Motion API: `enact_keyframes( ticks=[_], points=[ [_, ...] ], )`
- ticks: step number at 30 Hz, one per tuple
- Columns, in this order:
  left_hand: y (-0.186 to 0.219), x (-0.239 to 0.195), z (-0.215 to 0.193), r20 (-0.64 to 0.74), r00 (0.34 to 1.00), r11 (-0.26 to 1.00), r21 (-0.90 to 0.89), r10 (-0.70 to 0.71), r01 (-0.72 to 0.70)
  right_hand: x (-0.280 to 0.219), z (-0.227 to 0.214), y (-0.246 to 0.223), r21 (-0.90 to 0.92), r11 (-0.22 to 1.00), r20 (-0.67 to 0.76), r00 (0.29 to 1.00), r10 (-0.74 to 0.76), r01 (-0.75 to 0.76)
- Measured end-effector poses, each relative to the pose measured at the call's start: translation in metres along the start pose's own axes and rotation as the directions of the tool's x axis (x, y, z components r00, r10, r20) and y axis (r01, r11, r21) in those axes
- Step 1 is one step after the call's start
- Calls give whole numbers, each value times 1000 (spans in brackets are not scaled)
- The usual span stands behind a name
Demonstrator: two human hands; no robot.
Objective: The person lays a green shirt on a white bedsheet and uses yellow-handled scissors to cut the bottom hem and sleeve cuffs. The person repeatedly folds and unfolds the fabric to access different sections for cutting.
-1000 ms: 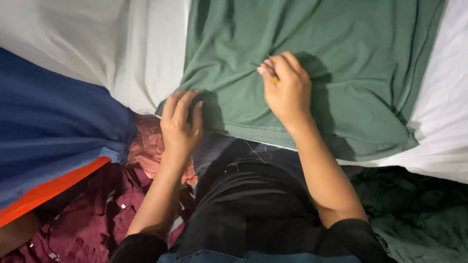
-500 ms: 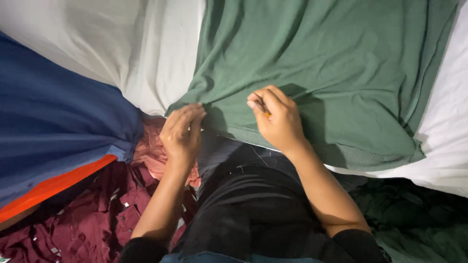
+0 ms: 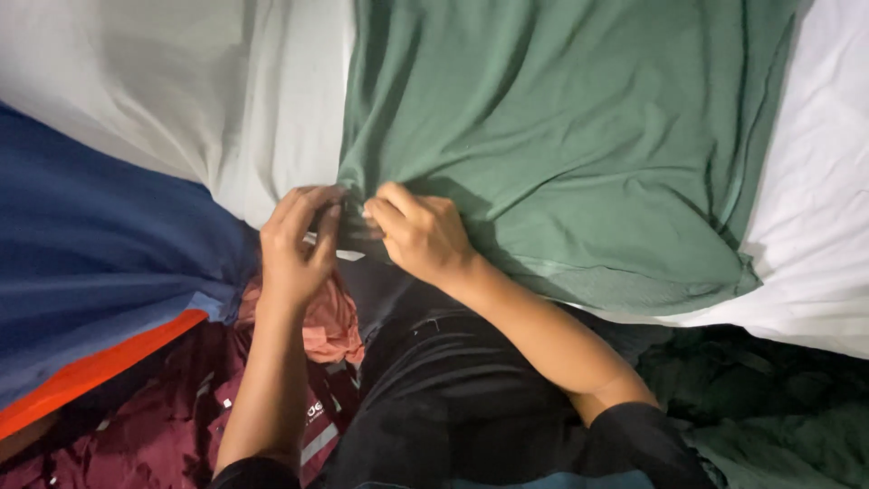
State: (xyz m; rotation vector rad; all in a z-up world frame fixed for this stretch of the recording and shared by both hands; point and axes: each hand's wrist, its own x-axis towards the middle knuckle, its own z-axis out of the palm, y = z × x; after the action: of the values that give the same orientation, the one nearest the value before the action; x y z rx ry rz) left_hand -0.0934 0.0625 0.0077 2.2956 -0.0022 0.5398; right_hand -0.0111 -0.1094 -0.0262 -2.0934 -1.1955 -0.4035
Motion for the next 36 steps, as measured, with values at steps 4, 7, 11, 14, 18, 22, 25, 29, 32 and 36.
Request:
enact_keyframes(
  ticks=[4, 7, 11, 14, 18, 22, 25, 29, 32, 36],
  points=[
    [-15, 18, 9, 20, 994, 979, 174, 107, -109, -16, -27, -13, 207, 974, -9, 996, -93, 93],
    [-25, 17, 10, 30, 996, 970, 229, 80, -85, -72, -15, -20, 390, 911, 83, 981, -178, 133],
    [-27, 6, 7, 39, 999, 965, 259, 22, -32, -46, -61, -27, 426, 903, 177, 974, -143, 55],
    [-31, -7, 3, 30, 1000, 969, 247, 0, -8, -36, -58, 5, 204, 979, 45, 999, 2, -11],
    [-12, -9, -7, 33, 984, 958, 232, -178, 166, -19, -53, 64, -88, 939, -53, 943, 328, -331],
    [0, 6, -11, -47, 998, 957, 284, -42, 53, -4, -43, 71, -212, 884, -121, 909, 398, -416],
    [18, 24, -3, -35, 998, 986, 161, 57, -51, -13, -41, 86, 43, 925, -195, 905, 378, -377],
    [3, 29, 33, 35, 996, 983, 162, 76, -81, -9, -55, 72, 253, 882, -258, 852, 457, -397],
    [-8, 33, 40, 66, 997, 967, 248, 47, -62, -6, -56, 69, 317, 876, -257, 855, 449, -365],
    [-7, 29, 41, 62, 997, 967, 250, 39, -53, 6, -35, 59, 259, 941, -161, 950, 266, -220]
  ],
)
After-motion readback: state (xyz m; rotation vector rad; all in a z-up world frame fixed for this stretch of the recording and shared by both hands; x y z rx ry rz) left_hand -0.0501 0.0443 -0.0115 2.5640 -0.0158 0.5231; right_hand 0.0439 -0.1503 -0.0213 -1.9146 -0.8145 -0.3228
